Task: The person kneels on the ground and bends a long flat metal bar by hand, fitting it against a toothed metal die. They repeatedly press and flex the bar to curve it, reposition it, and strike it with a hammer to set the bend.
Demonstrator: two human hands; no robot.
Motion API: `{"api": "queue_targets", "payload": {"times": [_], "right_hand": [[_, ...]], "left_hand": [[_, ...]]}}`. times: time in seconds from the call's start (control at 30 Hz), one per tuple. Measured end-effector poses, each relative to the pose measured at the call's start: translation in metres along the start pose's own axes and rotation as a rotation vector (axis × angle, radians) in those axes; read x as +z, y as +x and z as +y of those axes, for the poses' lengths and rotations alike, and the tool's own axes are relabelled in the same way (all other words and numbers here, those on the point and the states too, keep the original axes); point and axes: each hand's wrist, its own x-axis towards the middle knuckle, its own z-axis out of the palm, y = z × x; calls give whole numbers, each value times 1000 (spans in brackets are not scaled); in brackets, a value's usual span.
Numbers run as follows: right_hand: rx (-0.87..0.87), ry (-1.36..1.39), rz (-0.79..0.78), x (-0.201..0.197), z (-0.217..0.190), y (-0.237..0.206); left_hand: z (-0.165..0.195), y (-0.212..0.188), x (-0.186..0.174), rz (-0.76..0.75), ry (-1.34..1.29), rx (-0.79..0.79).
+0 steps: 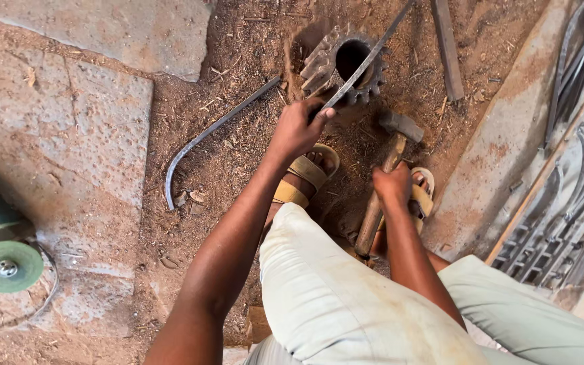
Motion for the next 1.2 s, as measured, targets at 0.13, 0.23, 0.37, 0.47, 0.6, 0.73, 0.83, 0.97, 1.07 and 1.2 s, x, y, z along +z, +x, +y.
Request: {"api": "queue_targets", "payload": {"times": [0.13,0.23,0.37,0.47,0.6,0.73,0.83,0.97,1.07,1.2], "right_hand": [[371,693,-332,-32,-15,-3],[463,1158,-732,-63,-35,-15],[117,399,-416,-97,-57,-57],[-292,429,-318,-137,-88,-93],[-1034,501,-72,-168,-150,-118],[-1266,192,176,-120,-198,-103],[-1119,-462,106,-80,-211,-80],[-261,74,-431,-101,-220,-52],[-388,210,-372,-132,-224,-61],[-862,473,-305,-169,-227,-101]], "left_hand": [[-13,12,6,-112,-89,-5],[-22,16,14,-80,-180,102],[-23,12,22,32,40,45],[-16,6,25,116,80,36],[-10,5,25,121,74,45],[-11,7,25,99,85,29],[-11,5,22,192,225,71],[-12,3,8,55,132,-15],[-18,2,1,59,142,-2],[-31,-4,4,-30,-24,13]]}}
